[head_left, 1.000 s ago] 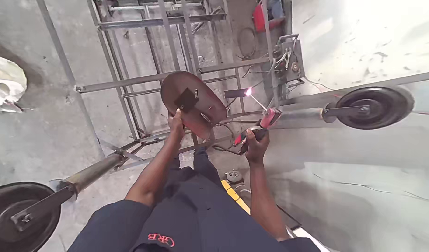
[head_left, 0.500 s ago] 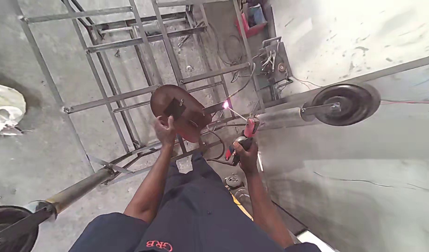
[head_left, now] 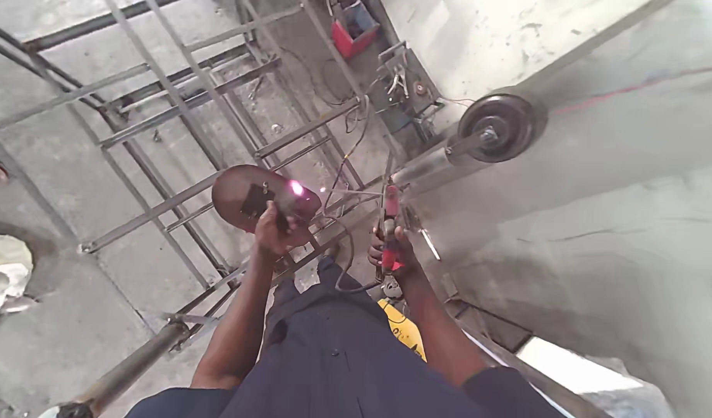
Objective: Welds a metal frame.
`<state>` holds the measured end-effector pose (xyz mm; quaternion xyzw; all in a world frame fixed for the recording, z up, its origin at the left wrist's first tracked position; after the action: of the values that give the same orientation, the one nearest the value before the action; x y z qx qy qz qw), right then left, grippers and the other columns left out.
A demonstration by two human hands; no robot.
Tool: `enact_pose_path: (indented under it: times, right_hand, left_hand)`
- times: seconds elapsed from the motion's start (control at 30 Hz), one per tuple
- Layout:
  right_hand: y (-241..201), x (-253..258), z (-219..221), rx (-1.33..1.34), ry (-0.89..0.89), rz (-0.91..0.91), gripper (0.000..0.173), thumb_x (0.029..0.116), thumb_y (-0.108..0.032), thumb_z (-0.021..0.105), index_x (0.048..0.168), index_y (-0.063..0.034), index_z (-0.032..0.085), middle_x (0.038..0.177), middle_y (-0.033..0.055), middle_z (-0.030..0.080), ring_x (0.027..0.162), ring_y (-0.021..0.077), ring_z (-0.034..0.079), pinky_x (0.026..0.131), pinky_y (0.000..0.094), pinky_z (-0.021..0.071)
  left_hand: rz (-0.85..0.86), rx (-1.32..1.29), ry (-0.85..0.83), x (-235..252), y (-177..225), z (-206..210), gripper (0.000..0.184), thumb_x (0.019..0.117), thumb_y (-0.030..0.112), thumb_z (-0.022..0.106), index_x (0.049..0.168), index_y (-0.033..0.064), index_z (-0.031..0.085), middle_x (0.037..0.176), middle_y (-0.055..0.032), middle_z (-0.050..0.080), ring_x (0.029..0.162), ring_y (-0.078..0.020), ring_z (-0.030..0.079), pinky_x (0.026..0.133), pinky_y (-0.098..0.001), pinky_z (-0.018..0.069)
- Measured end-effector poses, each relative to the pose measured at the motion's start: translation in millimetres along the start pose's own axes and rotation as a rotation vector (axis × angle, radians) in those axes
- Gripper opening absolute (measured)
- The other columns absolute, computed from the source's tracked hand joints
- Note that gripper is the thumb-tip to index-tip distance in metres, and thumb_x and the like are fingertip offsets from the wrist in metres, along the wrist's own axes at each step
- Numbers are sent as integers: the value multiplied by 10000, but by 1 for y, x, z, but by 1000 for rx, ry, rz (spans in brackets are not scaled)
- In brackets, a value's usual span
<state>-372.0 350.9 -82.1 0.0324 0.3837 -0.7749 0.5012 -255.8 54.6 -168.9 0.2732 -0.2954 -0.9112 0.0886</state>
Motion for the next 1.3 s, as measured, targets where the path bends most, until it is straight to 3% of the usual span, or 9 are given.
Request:
enact_pose_path:
  times: [0.07,0.17,0.33,0.47,0.63,0.8,0.9,1.03,1.3]
  right_hand:
    - [-5,-8,-13,200,-50,-68,520,782,-644,762,1030,-194,683,644,-49,562,514,71,539,485,239,477]
    - [-20,-31,-27,137,137,-192,497,769,-611,789,1027,-198,688,649,-37,576,516,82,548,481,256,490]
    - [-28,-62,-39,-192,493,-272,696,689,-678,830,1083,-150,603,720,-27,622,540,92,585,478,276,530]
    - [-22,-76,-56,-335,573,-271,734,701,-644,838,1158,-131,578,788,-22,644,602,102,619,529,302,560]
    - [-32,-86,-62,-428,497,-255,632,749,-568,841,1167,-163,595,867,-36,683,689,83,661,607,279,590]
    - [-45,-71,-78,-368,366,-205,623,796,-573,810,1198,-156,580,870,-25,684,696,98,670,620,287,597]
    - [-51,-60,-82,-376,327,-142,700,826,-633,754,1262,-130,538,908,-12,678,730,102,673,641,294,602]
    - [-51,-48,-83,-363,300,-97,733,837,-648,736,1306,-130,514,933,-3,683,743,109,681,647,305,609]
    - [-33,-58,-61,-356,365,-118,610,845,-619,743,1258,-201,578,903,-9,685,721,104,671,620,294,595]
  left_hand:
    - [62,-4,149,5,8,-8,480,1094,545,284,1071,194,611,776,42,619,608,-59,589,554,-217,522]
    - [165,616,424,1,24,-7,437,1069,504,473,1132,107,646,840,-7,663,651,-87,613,612,-289,547]
    - [69,936,201,-5,11,7,489,1099,452,395,1195,40,640,882,-100,683,724,-183,647,689,-411,573]
    - [-30,957,268,6,-6,18,385,1098,335,468,1145,15,677,905,-119,709,762,-210,675,738,-423,580]
    - [72,1077,395,21,14,19,328,1030,354,615,973,49,721,817,-112,694,702,-229,650,694,-479,554]
    - [152,1068,519,54,63,17,314,1047,290,586,1090,-10,667,880,-165,711,708,-254,685,693,-474,597]
    - [97,1129,565,79,101,25,322,1062,242,527,1262,1,599,1039,-174,718,859,-264,723,826,-473,604]
    - [52,1284,575,131,136,4,359,1048,292,491,1259,29,615,1036,-131,745,902,-243,734,843,-482,594]
    - [-226,1306,622,261,145,-69,374,916,246,660,1193,-4,682,1199,-246,669,1101,-384,659,952,-614,520]
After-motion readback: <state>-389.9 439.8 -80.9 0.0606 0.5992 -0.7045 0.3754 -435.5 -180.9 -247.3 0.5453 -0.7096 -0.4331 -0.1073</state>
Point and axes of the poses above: each hand's wrist, its own x-axis towards the middle knuckle, its own z-axis out of the palm, y = z × x, the point moved 1 cm from there along x, towards the middle knuckle
